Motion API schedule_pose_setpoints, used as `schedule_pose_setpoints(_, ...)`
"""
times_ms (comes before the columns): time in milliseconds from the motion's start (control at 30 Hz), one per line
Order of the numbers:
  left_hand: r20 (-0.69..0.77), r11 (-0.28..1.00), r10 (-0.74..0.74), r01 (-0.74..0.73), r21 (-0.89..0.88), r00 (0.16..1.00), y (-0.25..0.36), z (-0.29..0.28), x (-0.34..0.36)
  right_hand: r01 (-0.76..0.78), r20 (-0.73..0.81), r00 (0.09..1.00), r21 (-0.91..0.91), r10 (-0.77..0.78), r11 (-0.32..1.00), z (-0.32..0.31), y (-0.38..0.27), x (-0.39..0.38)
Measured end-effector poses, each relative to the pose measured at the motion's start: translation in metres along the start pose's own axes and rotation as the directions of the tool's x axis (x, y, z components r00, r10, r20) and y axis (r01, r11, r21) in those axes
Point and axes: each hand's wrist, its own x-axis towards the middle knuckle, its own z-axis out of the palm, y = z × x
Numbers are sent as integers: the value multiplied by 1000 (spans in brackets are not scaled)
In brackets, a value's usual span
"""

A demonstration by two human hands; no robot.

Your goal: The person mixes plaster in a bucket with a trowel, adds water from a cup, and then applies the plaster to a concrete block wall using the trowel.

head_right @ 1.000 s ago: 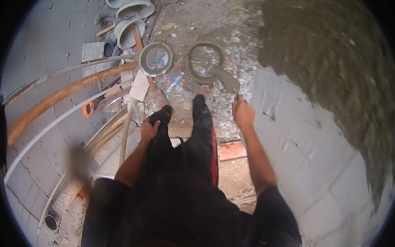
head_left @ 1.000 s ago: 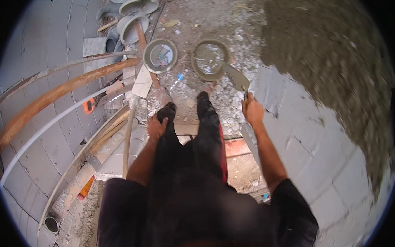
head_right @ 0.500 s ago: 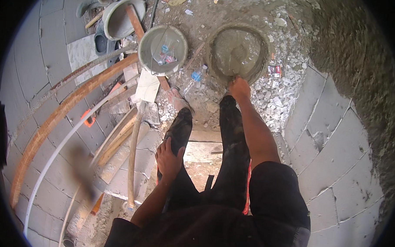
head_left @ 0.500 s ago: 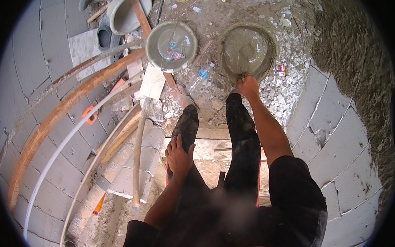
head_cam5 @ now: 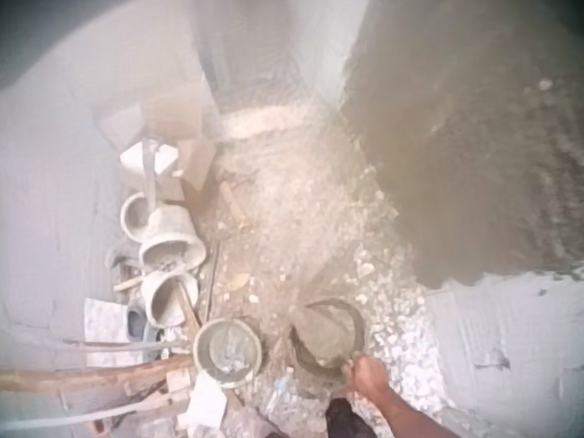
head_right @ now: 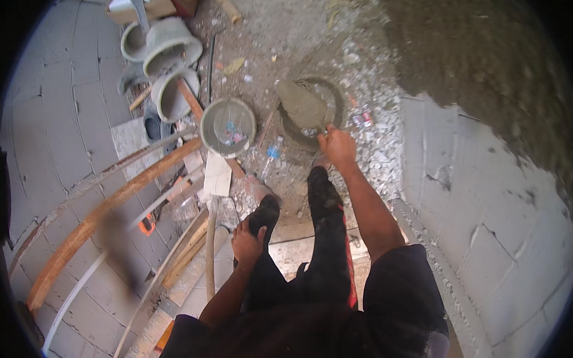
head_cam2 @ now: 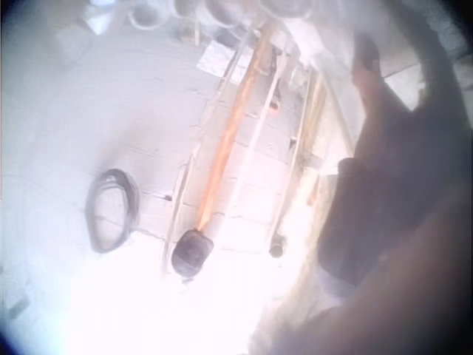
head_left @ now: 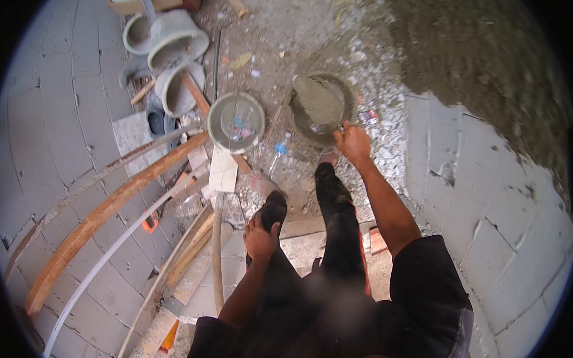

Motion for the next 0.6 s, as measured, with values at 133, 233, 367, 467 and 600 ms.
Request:
schedule_pose_setpoints(133,-82,944,27,-52,-325,996,-53,17,-12,36,-131,991,55,-29,998,-124,-47,-48)
schedule_pose_setpoints(233,-104,909,8,-50,-414,995,-91,46,-6,202,-238,947,-89,-217,975,-239,-88,-94)
schedule_pose_setpoints(367,-36,893,74,-82,-443,997,-81,15,15,318,-296,878,-229,-377,920,-414,-170,-170)
schedule_pose_setpoints(467,-62,895,59,-81,-438,996,-75,-31,9,534,-302,760,-218,-576,817,-503,-204,-226)
schedule_pose_setpoints(600,-133,865,41,-102,-492,990,-98,-64,-8,668,-18,733,211,-680,714,-611,-230,-275)
